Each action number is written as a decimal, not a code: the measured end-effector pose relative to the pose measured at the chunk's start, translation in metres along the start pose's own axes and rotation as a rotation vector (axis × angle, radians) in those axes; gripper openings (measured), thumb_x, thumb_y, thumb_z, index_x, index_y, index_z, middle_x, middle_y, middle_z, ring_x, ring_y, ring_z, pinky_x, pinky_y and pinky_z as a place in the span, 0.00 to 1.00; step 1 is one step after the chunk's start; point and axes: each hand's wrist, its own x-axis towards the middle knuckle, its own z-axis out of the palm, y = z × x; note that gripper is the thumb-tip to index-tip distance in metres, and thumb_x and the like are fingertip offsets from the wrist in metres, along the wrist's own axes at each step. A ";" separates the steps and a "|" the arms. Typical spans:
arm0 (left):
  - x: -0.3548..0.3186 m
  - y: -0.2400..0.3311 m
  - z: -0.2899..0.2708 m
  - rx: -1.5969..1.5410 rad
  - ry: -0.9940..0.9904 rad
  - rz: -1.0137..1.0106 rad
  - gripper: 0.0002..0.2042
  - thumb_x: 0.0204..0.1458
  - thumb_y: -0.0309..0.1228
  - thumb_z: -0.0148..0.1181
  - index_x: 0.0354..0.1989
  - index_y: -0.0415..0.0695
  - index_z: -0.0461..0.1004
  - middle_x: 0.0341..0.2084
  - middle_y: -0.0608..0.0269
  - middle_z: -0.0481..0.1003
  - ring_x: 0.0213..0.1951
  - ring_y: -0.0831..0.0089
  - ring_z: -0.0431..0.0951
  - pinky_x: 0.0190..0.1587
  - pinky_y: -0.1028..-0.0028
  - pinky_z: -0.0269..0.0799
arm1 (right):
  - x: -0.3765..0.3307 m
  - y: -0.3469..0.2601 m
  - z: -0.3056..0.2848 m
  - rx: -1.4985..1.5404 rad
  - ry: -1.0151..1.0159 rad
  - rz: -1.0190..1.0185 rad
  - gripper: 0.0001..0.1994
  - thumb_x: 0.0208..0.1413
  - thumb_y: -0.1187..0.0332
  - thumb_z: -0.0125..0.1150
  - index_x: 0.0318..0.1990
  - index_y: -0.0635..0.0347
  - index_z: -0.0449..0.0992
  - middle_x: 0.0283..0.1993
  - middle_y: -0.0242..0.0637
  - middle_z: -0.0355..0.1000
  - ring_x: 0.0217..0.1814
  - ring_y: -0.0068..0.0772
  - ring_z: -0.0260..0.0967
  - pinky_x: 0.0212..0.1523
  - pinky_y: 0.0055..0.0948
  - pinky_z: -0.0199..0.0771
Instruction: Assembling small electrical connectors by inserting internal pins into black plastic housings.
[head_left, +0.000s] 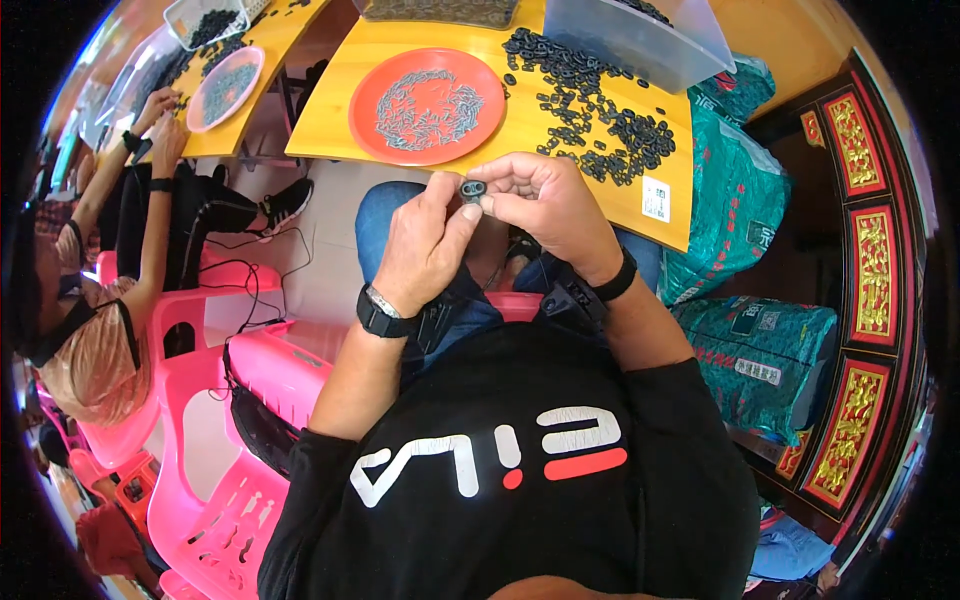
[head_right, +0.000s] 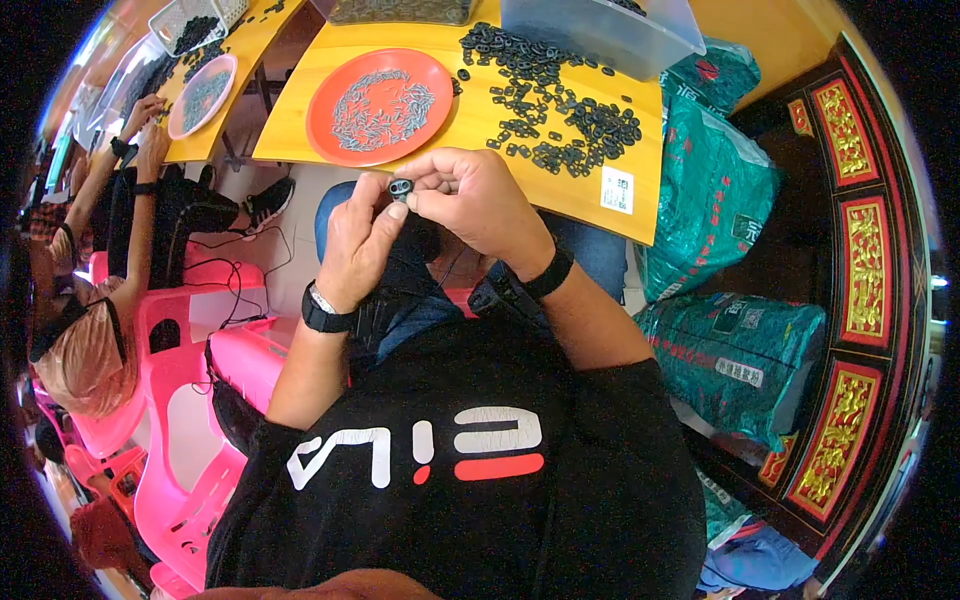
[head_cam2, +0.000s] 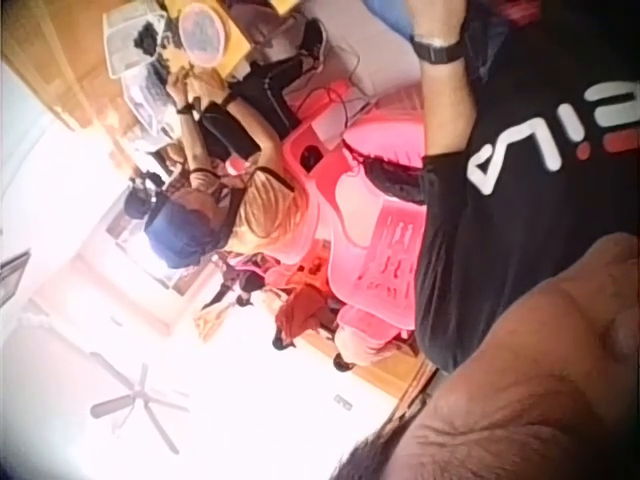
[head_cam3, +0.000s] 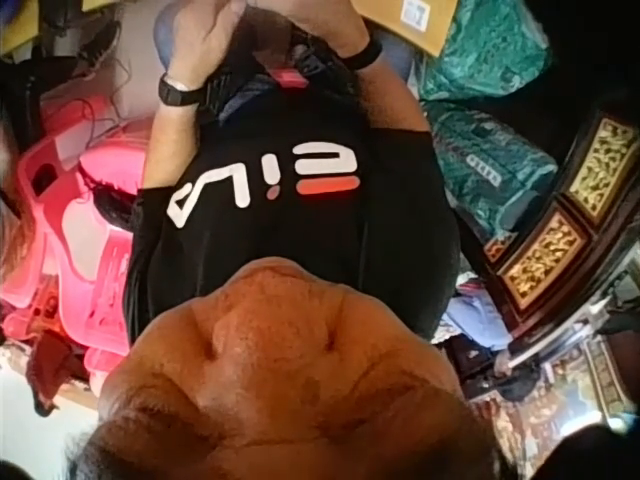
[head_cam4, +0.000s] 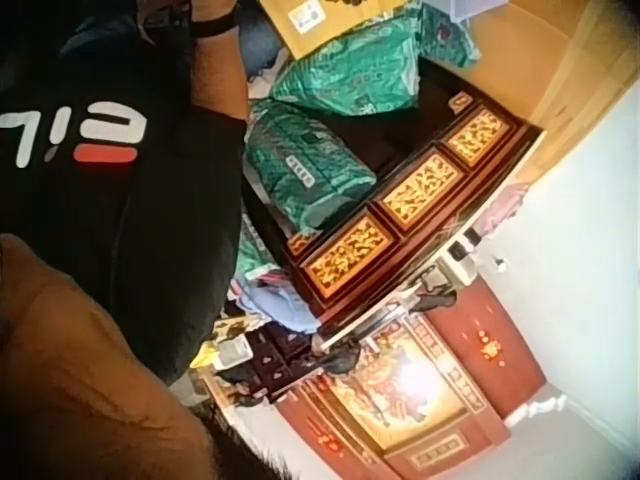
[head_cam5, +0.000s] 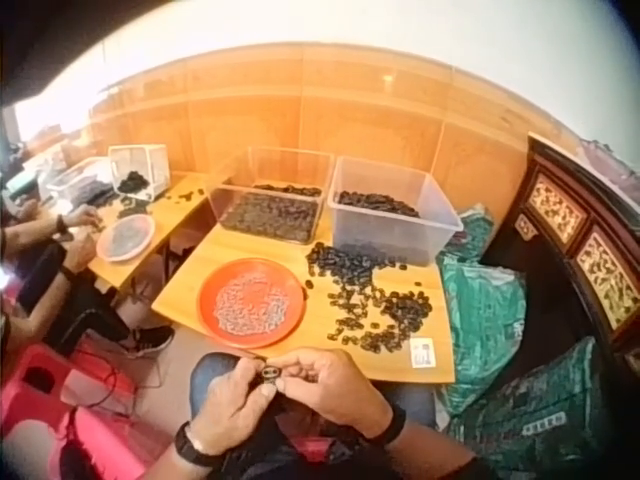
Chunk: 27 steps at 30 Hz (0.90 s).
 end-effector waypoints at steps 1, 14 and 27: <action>0.000 0.001 -0.001 0.028 -0.020 0.029 0.08 0.53 0.28 0.51 0.37 0.38 0.65 0.23 0.44 0.71 0.29 0.45 0.72 0.30 0.60 0.67 | -0.001 -0.002 0.000 0.000 -0.003 0.002 0.12 0.49 0.77 0.56 0.42 0.68 0.76 0.25 0.21 0.66 0.25 0.08 0.60 0.26 0.13 0.61; -0.002 -0.001 -0.002 0.134 0.029 0.131 0.09 0.53 0.29 0.52 0.39 0.37 0.65 0.25 0.43 0.71 0.29 0.45 0.72 0.31 0.59 0.67 | -0.006 -0.009 0.000 -0.092 -0.073 -0.025 0.12 0.53 0.77 0.55 0.46 0.68 0.74 0.33 0.28 0.74 0.33 0.12 0.67 0.35 0.14 0.68; -0.004 0.003 -0.002 0.156 0.098 0.157 0.07 0.52 0.27 0.53 0.36 0.38 0.66 0.23 0.45 0.70 0.28 0.46 0.71 0.30 0.59 0.67 | -0.008 -0.011 0.005 -0.163 -0.047 -0.093 0.11 0.54 0.78 0.54 0.46 0.67 0.74 0.31 0.25 0.72 0.31 0.11 0.66 0.33 0.14 0.67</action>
